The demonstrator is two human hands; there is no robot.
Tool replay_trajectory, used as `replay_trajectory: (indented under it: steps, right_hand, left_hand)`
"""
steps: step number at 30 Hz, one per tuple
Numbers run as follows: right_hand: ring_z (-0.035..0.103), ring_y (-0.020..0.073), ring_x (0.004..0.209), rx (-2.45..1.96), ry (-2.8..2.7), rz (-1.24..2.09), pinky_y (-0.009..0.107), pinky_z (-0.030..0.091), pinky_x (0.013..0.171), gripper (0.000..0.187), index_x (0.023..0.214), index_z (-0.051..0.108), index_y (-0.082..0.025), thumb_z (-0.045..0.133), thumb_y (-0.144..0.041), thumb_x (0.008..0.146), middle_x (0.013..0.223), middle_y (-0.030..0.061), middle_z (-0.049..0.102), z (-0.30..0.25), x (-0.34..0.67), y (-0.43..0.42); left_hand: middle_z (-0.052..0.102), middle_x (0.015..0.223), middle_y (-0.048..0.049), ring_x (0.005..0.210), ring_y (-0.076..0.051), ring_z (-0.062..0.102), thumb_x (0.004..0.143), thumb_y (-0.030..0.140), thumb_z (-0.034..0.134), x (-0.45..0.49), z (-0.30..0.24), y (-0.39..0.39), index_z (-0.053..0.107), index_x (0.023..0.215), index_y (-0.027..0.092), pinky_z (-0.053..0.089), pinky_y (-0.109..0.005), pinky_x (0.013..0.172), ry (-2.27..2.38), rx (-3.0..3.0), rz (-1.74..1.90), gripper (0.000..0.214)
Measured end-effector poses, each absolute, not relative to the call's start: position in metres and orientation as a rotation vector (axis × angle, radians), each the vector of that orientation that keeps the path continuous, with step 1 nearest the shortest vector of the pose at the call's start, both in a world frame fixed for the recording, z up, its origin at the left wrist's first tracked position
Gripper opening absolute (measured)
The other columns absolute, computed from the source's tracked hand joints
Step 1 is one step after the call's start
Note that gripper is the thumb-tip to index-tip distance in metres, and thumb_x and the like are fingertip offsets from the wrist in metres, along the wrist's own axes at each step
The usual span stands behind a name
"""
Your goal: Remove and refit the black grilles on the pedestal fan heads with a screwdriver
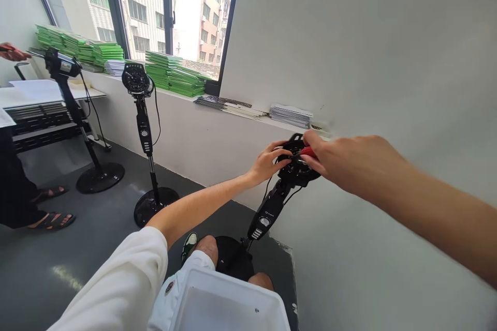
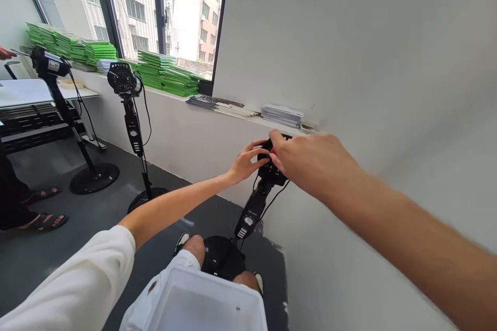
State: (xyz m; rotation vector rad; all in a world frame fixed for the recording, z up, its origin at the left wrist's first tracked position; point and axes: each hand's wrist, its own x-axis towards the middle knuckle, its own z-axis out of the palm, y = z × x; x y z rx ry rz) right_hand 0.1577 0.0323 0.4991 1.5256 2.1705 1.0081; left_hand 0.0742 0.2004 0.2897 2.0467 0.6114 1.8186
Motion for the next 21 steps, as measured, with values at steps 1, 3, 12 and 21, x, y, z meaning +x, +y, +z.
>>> replay_trajectory:
  steps: [1,3,12,21]
  right_hand:
    - [0.044,0.0174,0.044,1.499,2.155,1.048,0.028,0.027,0.051,0.038,0.114,0.058,-0.013,0.035,-0.041,0.106,0.052,-0.0001,0.049,0.497,0.157,0.030]
    - [0.046,0.0188,0.046,1.478,2.130,1.078,0.028,0.026,0.053,0.047,0.111,0.059,-0.012,0.023,-0.042,0.108,0.053,0.0021,0.049,0.492,0.157,0.027]
    - [0.040,0.0168,0.045,1.510,2.143,1.102,0.029,0.025,0.054,0.049,0.109,0.060,-0.012,0.023,-0.043,0.106,0.054,0.0040,0.051,0.485,0.167,0.036]
    - [0.048,0.0195,0.049,1.522,2.124,1.129,0.030,0.028,0.056,0.055,0.097,0.061,-0.012,0.015,-0.042,0.107,0.054,0.0052,0.049,0.493,0.156,0.035]
  left_hand:
    - [0.063,0.142,-0.0099,0.130,-0.024,0.064,0.093,0.021,0.071,0.075,0.290,0.200,0.074,0.108,0.022,0.052,-0.041,0.114,0.629,2.021,1.827,0.016]
    - [0.065,0.140,-0.0096,0.127,-0.024,0.065,0.091,0.020,0.073,0.077,0.291,0.199,0.075,0.107,0.021,0.053,-0.041,0.112,0.648,1.976,1.844,0.016]
    - [0.067,0.136,-0.0092,0.117,-0.022,0.069,0.088,0.013,0.074,0.080,0.297,0.206,0.078,0.092,0.019,0.054,-0.038,0.108,0.650,1.927,1.803,0.008]
    - [0.067,0.139,-0.0087,0.128,-0.024,0.065,0.092,0.020,0.071,0.076,0.298,0.208,0.077,0.106,0.021,0.053,-0.040,0.113,0.692,2.025,1.814,0.015]
